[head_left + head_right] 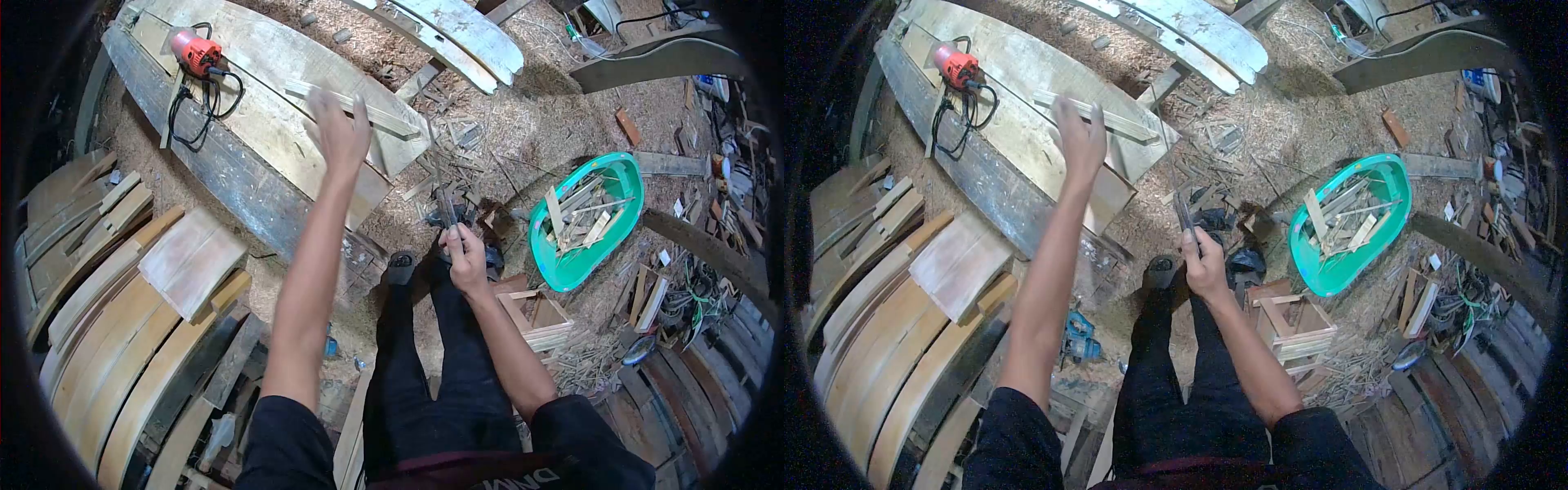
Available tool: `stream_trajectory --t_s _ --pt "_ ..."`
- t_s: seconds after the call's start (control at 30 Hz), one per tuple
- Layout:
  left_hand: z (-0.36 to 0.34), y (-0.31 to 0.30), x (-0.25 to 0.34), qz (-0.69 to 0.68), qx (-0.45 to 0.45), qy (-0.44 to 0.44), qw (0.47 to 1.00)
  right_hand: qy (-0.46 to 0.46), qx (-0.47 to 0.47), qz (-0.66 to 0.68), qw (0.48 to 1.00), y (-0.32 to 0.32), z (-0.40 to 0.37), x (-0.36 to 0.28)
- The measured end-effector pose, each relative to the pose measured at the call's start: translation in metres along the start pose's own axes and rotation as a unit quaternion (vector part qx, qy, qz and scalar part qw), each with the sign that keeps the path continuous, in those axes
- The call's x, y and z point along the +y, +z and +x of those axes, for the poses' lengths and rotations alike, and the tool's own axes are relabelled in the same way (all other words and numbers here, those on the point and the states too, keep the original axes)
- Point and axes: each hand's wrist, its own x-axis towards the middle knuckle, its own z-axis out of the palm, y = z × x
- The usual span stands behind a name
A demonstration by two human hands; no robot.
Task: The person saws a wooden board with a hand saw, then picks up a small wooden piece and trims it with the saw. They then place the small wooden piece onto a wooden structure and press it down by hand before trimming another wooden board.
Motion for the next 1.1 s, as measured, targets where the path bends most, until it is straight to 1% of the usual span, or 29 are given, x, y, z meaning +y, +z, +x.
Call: stream_trajectory --t_s 0.03,0.1,0.13,0.23,0.27,0.37,0.4,0.47,0.5,0.6,0.7,0.8,0.9,0.93,1.03,1.1 --pt "0.0 0.008 0.012 0.022 0.014 -0.05 0.998 0.011 0.002 0.009 1.0 0.001 -0.001 -0.002" --pt "0.006 0.022 0.026 0.064 0.04 -0.148 0.986 -0.001 -0.015 -0.008 1.0 -0.004 0.0 0.006" --pt "0.008 0.028 0.023 0.124 0.039 -0.092 0.987 -0.008 -0.021 -0.016 1.0 -0.007 0.001 0.009" --pt "0.011 0.035 0.021 0.132 0.045 -0.091 0.986 0.009 -0.031 -0.017 0.999 -0.007 0.002 0.016" --pt "0.011 0.034 0.019 0.121 0.055 -0.077 0.988 0.017 -0.03 -0.031 0.999 -0.006 0.002 0.017" --pt "0.017 0.031 0.012 0.126 0.046 -0.01 0.991 -0.009 -0.008 -0.024 1.0 0.006 -0.003 0.037" --pt "0.021 0.034 0.01 0.131 0.059 0.011 0.99 0.01 0.0 -0.017 1.0 0.01 -0.007 0.038" --pt "0.025 0.041 0.008 0.117 0.067 0.015 0.991 0.018 0.016 0.003 1.0 0.019 -0.014 0.038" --pt "0.025 0.039 0.011 0.111 0.072 0.016 0.991 0.022 0.023 0.013 0.999 0.022 -0.016 0.036" --pt "0.024 0.036 0.021 0.097 0.043 -0.029 0.994 0.05 0.008 0.035 0.998 0.027 -0.016 0.033" --pt "0.032 0.046 0.026 0.066 0.09 -0.077 0.991 0.046 -0.023 0.04 0.998 0.026 -0.012 0.021" --pt "0.033 0.049 0.033 0.117 0.086 -0.079 0.986 0.113 0.011 0.084 0.99 0.015 -0.01 0.017" --pt "0.034 0.049 0.036 0.097 0.115 -0.09 0.985 0.107 0.077 -0.062 0.989 0.025 0.004 0.008" --pt "0.034 0.049 0.036 0.1 0.122 -0.083 0.984 0.091 0.103 -0.078 0.987 0.03 0.013 0.0" --pt "0.038 0.051 0.034 0.106 0.094 -0.106 0.984 0.076 0.112 -0.105 0.985 0.032 0.017 0.003" --pt "0.035 0.052 0.036 0.107 0.104 -0.105 0.983 0.087 0.117 -0.126 0.981 0.027 0.016 0.0"
